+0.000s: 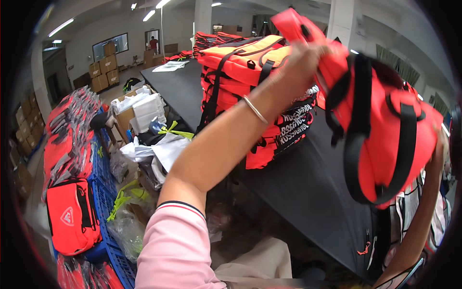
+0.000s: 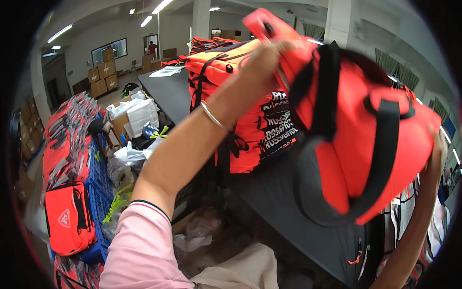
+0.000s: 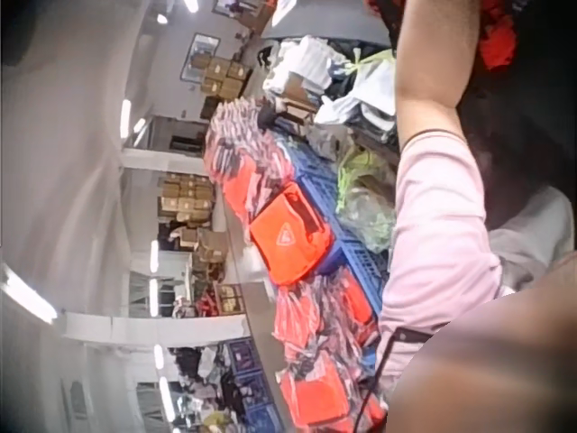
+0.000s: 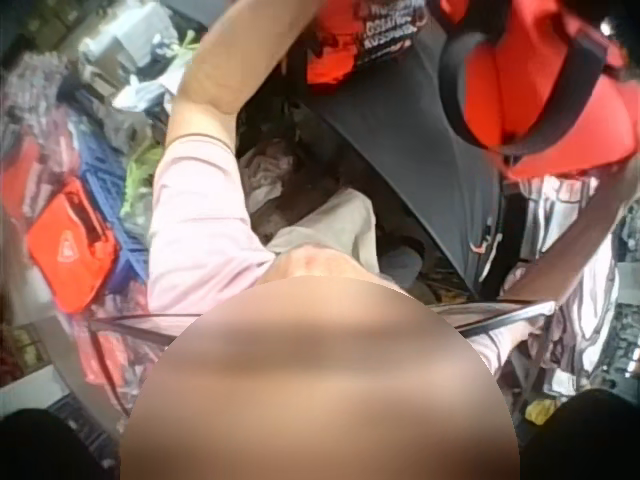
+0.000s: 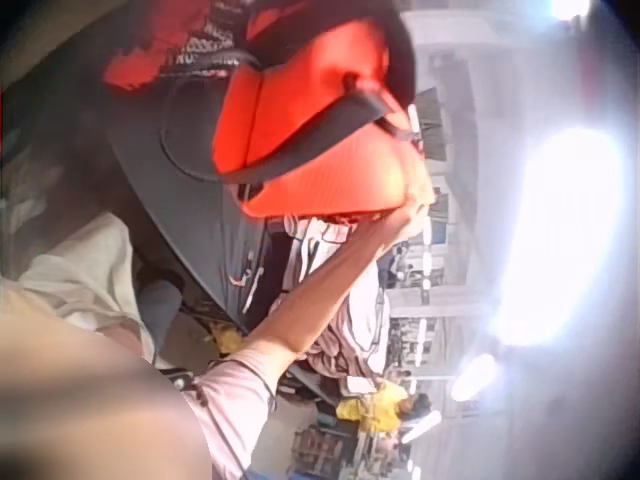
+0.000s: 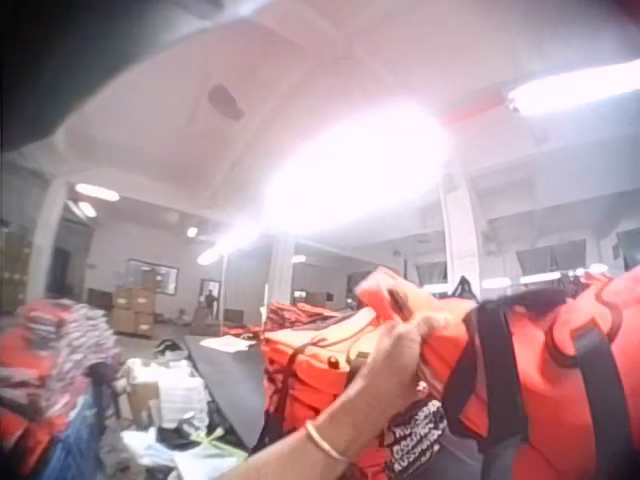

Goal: Checking the quality and details of newly manufactured backpacks and bags.

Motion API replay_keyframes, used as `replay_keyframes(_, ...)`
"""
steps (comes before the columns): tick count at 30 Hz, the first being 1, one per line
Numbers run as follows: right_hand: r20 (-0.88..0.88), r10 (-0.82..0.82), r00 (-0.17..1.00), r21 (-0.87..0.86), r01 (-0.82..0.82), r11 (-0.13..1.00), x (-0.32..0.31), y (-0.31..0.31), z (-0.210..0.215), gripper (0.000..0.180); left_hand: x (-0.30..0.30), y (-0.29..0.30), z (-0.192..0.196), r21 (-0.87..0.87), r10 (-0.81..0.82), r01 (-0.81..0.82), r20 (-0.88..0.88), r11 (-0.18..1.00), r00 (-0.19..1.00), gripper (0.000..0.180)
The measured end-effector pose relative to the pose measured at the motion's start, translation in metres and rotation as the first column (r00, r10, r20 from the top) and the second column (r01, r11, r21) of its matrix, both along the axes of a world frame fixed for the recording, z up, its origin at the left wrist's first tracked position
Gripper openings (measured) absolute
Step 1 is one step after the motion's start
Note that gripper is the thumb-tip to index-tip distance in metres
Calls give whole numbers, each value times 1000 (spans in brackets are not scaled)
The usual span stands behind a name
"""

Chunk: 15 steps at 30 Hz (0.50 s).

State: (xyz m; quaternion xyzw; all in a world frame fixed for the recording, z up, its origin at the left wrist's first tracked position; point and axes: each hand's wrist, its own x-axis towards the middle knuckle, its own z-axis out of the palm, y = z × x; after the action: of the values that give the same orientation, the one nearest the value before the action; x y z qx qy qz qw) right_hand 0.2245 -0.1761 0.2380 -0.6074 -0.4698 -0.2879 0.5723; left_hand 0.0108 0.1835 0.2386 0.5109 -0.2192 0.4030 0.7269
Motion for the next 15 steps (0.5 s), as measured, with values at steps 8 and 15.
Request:
replay_keyframes(8,-37,456,889,362,-413,836,-2,234,83,41,-84,188,93,199,343,-373,172,906,924,10)
replay_keyframes(15,-251,580,775,328,-496,804,18,414,43,38,-81,324,79,-131,976,-968,2,216,217,35)
